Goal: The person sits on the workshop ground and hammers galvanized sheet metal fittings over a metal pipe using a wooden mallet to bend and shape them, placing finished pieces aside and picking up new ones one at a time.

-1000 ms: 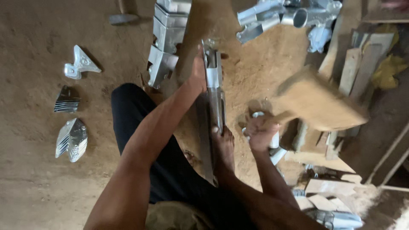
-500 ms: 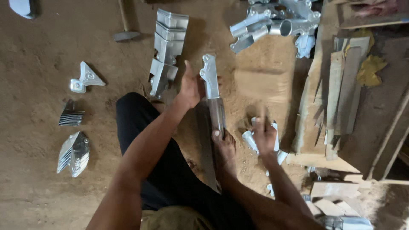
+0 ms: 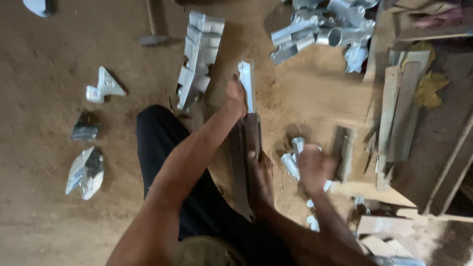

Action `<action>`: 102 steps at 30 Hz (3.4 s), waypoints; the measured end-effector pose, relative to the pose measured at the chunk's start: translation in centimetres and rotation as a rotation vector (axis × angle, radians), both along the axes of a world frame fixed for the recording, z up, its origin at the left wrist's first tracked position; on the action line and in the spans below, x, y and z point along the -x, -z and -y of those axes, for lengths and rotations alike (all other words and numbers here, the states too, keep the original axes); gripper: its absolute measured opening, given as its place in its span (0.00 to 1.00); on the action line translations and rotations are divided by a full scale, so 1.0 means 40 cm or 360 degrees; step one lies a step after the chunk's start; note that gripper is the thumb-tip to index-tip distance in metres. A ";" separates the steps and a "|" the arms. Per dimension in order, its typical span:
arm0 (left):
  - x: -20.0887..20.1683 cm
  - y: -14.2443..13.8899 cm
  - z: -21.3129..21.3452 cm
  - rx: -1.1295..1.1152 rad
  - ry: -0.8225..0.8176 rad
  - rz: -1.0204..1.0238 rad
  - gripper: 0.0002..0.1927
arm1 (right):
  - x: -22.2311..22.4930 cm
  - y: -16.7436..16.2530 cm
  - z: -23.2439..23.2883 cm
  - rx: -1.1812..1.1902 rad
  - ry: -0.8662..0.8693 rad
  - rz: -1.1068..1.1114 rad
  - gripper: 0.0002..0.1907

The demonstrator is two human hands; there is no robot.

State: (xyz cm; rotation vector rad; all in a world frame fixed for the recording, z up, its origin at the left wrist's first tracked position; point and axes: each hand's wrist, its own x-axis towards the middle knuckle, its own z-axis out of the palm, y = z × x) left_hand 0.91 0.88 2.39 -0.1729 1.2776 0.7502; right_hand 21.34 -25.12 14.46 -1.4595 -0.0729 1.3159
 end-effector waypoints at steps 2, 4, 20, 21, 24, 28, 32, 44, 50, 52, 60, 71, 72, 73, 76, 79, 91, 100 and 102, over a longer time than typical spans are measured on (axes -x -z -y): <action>0.005 -0.005 0.002 0.0011 0.0054 -0.0133 0.33 | -0.043 -0.101 -0.023 -0.0306 -0.0192 0.0860 0.15; 0.004 -0.012 0.005 -0.0012 0.0126 -0.0274 0.32 | -0.040 -0.162 -0.048 -0.1292 -0.0241 0.0459 0.15; 0.072 -0.011 0.002 -0.0345 0.0363 0.0356 0.46 | 0.095 0.033 -0.063 0.0399 -0.0803 0.1059 0.22; 0.080 -0.024 -0.001 -0.0142 0.0452 0.0494 0.52 | 0.090 0.009 -0.076 0.0334 -0.0746 0.0971 0.22; 0.085 -0.051 -0.007 0.0013 0.0451 0.0800 0.59 | 0.046 -0.098 -0.108 0.0111 -0.0583 0.0932 0.23; 0.065 -0.034 0.005 -0.0170 0.0462 0.0657 0.52 | -0.016 -0.239 -0.138 -0.0827 -0.0592 0.0727 0.30; 0.046 0.012 0.017 0.0026 0.0309 0.0696 0.45 | 0.033 -0.197 -0.166 -0.0930 -0.0937 0.0869 0.21; 0.034 -0.036 0.015 0.0036 0.0301 0.0410 0.41 | 0.100 0.013 -0.070 -0.0658 -0.0823 0.1631 0.22; 0.049 -0.054 -0.158 -0.0644 0.0262 0.0435 0.26 | 0.130 0.099 -0.104 0.0395 -0.1101 0.1299 0.33; 0.022 -0.093 -0.209 -0.1491 0.0305 -0.0071 0.18 | 0.128 0.133 -0.083 0.0856 -0.1285 0.1120 0.29; -0.045 -0.258 0.046 -0.2604 0.1199 -0.1124 0.50 | 0.124 0.176 0.040 0.0855 -0.1132 0.0973 0.33; 0.444 -0.064 0.001 -0.1092 0.1251 -0.2001 0.63 | 0.118 0.050 -0.009 0.0561 -0.0928 0.0927 0.14; 0.442 -0.092 0.018 -0.1186 0.1191 -0.2051 0.62 | 0.113 0.026 -0.015 0.0340 -0.0893 0.0989 0.14; 0.429 -0.118 0.033 -0.1382 0.1089 -0.1645 0.60 | 0.117 0.008 -0.028 0.0126 -0.0858 0.1052 0.15; 0.334 -0.155 0.059 -0.1498 0.0880 -0.0605 0.54 | 0.126 -0.036 -0.092 -0.0078 -0.0849 0.1502 0.16; 0.171 -0.115 0.082 -0.1174 0.1096 -0.0891 0.54 | 0.136 -0.061 -0.182 -0.0061 -0.0749 0.1341 0.16; 0.031 -0.083 -0.037 -0.0156 0.0343 -0.0560 0.58 | 0.010 -0.145 -0.129 -0.1478 -0.0340 0.0327 0.14; 0.045 -0.148 -0.078 0.0019 0.0447 -0.0492 0.61 | 0.052 0.135 -0.189 -0.0191 -0.0784 0.1300 0.15; 0.054 -0.152 -0.096 0.0046 0.0471 -0.0406 0.62 | 0.051 0.125 -0.180 -0.0487 -0.0341 0.0719 0.16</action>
